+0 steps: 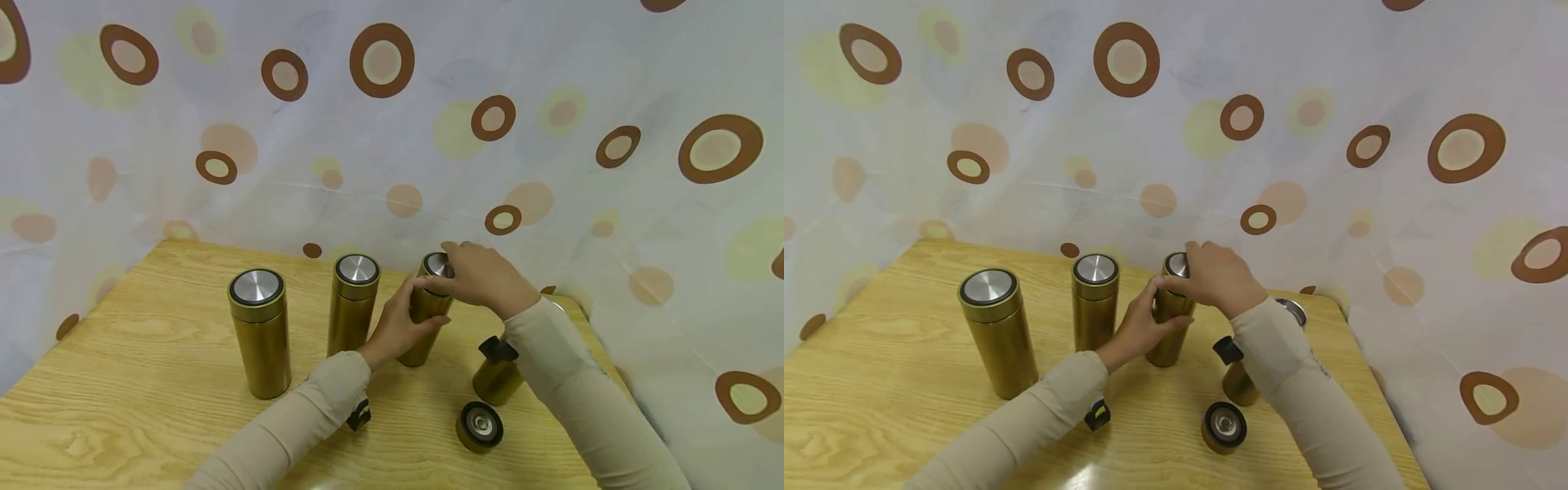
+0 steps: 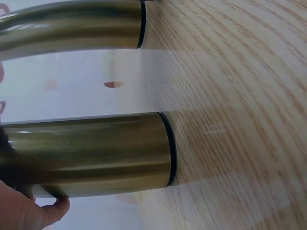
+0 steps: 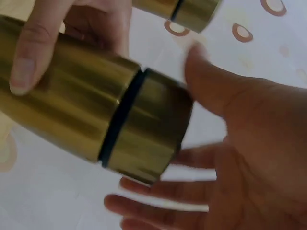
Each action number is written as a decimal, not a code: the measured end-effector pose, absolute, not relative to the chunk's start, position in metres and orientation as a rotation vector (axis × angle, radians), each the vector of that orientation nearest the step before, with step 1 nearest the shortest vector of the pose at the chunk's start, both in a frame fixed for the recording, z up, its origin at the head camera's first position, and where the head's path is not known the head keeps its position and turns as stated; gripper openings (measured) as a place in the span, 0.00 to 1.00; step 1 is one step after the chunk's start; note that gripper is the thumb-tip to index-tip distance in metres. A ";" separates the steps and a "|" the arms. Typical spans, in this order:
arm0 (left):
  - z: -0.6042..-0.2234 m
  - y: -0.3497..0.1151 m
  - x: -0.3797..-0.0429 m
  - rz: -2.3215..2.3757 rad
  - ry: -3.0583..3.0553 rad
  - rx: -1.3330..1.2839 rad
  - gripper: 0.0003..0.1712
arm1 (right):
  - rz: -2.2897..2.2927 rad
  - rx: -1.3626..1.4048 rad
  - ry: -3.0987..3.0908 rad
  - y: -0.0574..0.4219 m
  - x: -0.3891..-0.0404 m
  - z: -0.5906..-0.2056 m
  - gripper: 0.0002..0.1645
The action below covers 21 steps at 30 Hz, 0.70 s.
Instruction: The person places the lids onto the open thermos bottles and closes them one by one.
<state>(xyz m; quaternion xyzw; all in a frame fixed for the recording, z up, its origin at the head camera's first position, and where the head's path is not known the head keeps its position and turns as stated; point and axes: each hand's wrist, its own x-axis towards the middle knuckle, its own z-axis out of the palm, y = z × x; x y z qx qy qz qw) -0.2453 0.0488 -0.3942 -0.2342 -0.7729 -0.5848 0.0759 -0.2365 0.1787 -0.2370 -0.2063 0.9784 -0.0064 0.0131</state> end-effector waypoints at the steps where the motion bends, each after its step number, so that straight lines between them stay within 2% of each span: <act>1: -0.394 0.049 -0.246 -1.765 -2.310 -0.710 0.49 | -0.017 -0.702 3.011 0.181 -0.236 -0.236 0.46; 8: -0.394 0.049 -0.246 -1.783 -2.317 -0.700 0.50 | 0.026 -1.005 2.869 0.190 -0.232 -0.226 0.49; 21: -0.394 0.050 -0.245 -1.787 -2.338 -0.688 0.53 | 0.141 -1.066 2.805 0.191 -0.236 -0.220 0.49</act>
